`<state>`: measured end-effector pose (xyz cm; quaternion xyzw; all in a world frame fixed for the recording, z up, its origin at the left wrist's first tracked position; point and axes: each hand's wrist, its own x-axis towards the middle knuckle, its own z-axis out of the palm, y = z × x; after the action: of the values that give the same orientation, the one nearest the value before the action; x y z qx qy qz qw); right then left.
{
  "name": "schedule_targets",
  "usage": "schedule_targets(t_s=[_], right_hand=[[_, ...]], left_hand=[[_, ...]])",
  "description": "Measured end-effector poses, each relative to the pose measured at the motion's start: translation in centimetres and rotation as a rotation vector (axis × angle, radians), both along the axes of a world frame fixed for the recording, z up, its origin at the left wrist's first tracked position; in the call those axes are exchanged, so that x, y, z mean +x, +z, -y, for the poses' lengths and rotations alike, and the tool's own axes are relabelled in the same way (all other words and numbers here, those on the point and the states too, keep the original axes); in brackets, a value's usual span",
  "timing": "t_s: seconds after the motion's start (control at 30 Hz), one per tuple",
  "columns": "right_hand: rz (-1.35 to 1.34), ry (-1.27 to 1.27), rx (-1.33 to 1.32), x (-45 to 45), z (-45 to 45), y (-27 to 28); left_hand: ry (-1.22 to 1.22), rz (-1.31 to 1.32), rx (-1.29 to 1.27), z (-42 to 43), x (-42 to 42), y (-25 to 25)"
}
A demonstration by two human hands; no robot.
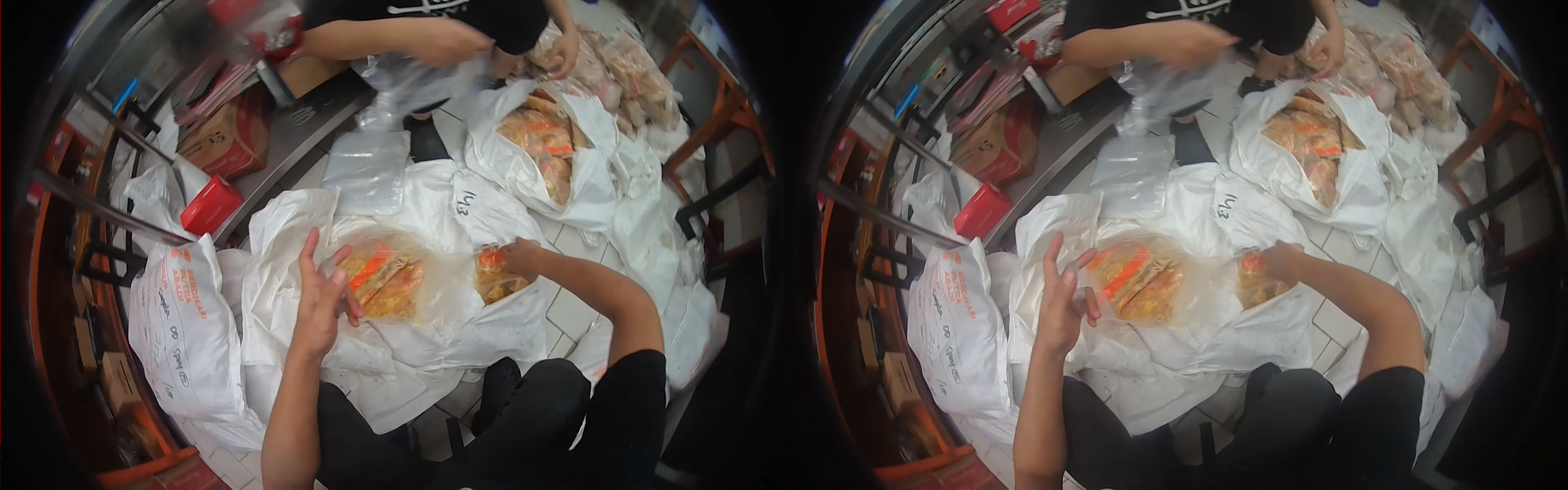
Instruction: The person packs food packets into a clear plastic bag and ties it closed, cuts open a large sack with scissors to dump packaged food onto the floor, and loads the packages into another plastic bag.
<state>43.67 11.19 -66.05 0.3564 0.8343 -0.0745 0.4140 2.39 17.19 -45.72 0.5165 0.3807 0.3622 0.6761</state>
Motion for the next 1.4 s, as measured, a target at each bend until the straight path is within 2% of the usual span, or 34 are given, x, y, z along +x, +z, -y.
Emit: schedule_targets(t_s=[0.07,0.13,0.2,0.23,0.3,0.33,0.37,0.4,0.43,0.5,0.53,0.67,0.73,0.8,0.87,0.93,0.97,1.0,1.07,1.13,1.17,1.23,1.3,1.33,1.37,1.4], right_hand=[[-0.18,-0.06,0.109,0.1,0.1,3.3],[-0.182,-0.072,0.183,-1.6,-0.8,9.5],[-0.115,-0.418,0.186,-2.0,-1.9,12.5],[-0.12,-0.429,0.186,-2.2,-1.5,13.9],[-0.467,-0.626,0.442,-2.4,-1.4,16.6],[-0.472,-0.629,0.451,-2.7,-1.2,17.4],[-0.676,-0.775,0.463,-3.1,-0.7,18.0],[-0.882,-0.916,0.469,-3.6,-0.5,18.6],[-0.884,-0.913,0.47,-4.0,-0.3,19.6],[-1.051,-0.958,0.247,-5.2,-0.1,21.1],[-1.053,-0.956,0.247,-6.1,-0.3,20.5],[-1.122,-1.219,-0.257,-11.5,-2.7,16.0],[-1.637,-1.439,-0.558,-14.8,-4.4,9.3],[-1.789,-1.451,-0.59,-18.7,-4.9,8.1],[-1.643,-1.547,-0.605,-22.1,-4.5,7.0],[-1.588,-1.618,-0.641,-23.5,-4.3,5.1],[-1.536,-1.68,-0.681,-23.8,-4.5,4.2],[-1.544,-1.679,-0.682,-23.6,-4.3,3.7],[-1.669,-1.465,-0.698,-23.2,-3.0,2.2],[-1.676,-1.528,-0.713,-23.3,-3.3,1.7],[-1.671,-1.574,-0.713,-23.2,-3.8,1.4],[-1.67,-1.632,-0.725,-22.7,-3.7,2.3],[-1.788,-1.238,-0.502,-22.0,-3.8,3.3],[-1.8,-1.237,-0.502,-21.6,-3.4,3.5],[-1.708,-1.017,-0.336,-21.3,-2.6,3.6],[-1.595,-0.801,-0.179,-21.2,-2.0,3.5]], left_hand=[[0.018,0.013,0.009,-0.5,0.0,0.2],[0.024,-0.005,-0.006,-0.5,0.3,0.2],[0.039,-0.007,-0.004,-0.7,0.4,0.1],[0.058,-0.007,0.005,-0.9,0.5,0.1],[0.064,-0.007,0.007,-1.1,0.5,-0.1],[0.077,-0.003,0.002,-1.2,0.4,-0.1],[0.075,-0.004,0.009,-1.2,0.4,0.0],[0.087,-0.03,0.021,-1.2,0.5,-0.1],[0.101,-0.056,0.029,-1.1,0.5,-0.1],[0.101,-0.059,0.03,-1.2,0.4,-0.1],[0.097,-0.062,0.03,-1.2,0.4,-0.1],[0.033,-0.03,-0.018,-1.0,0.2,0.3],[-0.034,-0.024,-0.066,-0.6,0.2,0.5],[-0.062,-0.059,-0.056,-0.4,0.4,0.3],[-0.107,-0.082,-0.058,0.3,1.2,-0.3],[-0.132,-0.349,0.106,0.7,2.0,-1.0],[-0.129,-0.349,0.112,0.3,1.9,-1.1],[-0.067,-0.262,0.098,-0.2,1.6,-1.1],[-0.016,-0.189,0.063,-0.7,0.9,-1.2],[-0.148,-0.139,-0.013,-0.9,1.1,-0.8],[-0.169,-0.188,0.026,-0.7,1.7,-0.6],[-0.106,-0.195,0.065,-1.0,2.2,-1.1],[-0.043,-0.208,0.123,-2.4,2.0,-1.4],[0.143,-0.067,0.126,-3.5,1.5,-1.6],[0.329,0.076,0.127,-4.1,1.2,-1.6],[0.329,0.072,0.128,-4.0,1.1,-1.6]])
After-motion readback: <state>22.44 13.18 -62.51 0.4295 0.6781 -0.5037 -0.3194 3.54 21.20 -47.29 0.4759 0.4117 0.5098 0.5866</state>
